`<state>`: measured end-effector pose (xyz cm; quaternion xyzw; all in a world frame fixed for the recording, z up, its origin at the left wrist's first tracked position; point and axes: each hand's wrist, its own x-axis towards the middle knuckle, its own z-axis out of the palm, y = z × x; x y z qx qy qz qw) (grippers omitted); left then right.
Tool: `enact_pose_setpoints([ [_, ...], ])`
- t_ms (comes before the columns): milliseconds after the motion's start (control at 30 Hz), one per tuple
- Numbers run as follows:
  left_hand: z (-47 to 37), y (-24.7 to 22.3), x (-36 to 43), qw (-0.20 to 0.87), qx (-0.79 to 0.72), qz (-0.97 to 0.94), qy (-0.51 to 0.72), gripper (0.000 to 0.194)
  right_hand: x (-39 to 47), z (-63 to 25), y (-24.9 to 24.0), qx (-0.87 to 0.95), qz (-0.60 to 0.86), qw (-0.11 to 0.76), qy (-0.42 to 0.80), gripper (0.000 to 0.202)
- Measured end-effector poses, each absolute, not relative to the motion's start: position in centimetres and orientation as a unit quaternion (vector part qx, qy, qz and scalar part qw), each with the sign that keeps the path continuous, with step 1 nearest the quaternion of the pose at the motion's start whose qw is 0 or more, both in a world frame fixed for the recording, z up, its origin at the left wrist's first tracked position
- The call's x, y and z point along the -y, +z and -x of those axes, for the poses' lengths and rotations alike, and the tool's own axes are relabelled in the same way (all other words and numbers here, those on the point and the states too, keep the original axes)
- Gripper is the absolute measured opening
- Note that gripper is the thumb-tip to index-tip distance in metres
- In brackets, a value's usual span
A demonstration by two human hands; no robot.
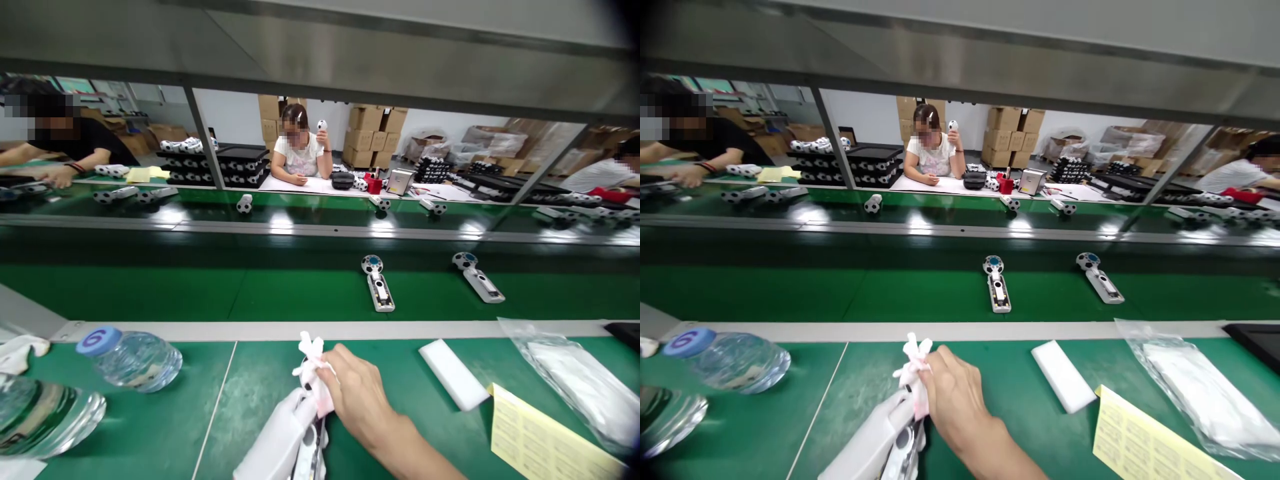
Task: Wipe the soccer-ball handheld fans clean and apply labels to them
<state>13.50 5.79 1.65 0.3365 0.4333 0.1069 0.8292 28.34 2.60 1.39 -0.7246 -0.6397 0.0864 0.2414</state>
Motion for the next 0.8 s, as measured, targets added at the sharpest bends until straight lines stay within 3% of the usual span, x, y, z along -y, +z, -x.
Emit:
enact_pose_setpoints([
  [100,-13.9,1.9,-5.4,0.823,-0.441,-0.344,0.096,0.03,-3.5,-29.9,2.4,0.638,0.736,0.212,0.081,0.02],
  [267,-14.2,2.0,-5.5,0.82,-0.445,-0.347,0.097,0.028,-2.6,-31.4,3.2,0.6,0.74,0.284,0.107,0.024],
  [533,-12.9,3.3,-5.0,0.817,-0.454,-0.34,0.102,0.028,-2.6,-28.3,2.1,0.647,0.725,0.211,0.1,0.021],
  [800,-13.2,5.5,-7.5,0.798,-0.448,-0.389,0.106,0.031,-1.2,-33.0,1.0,0.498,0.792,0.317,0.155,0.016],
])
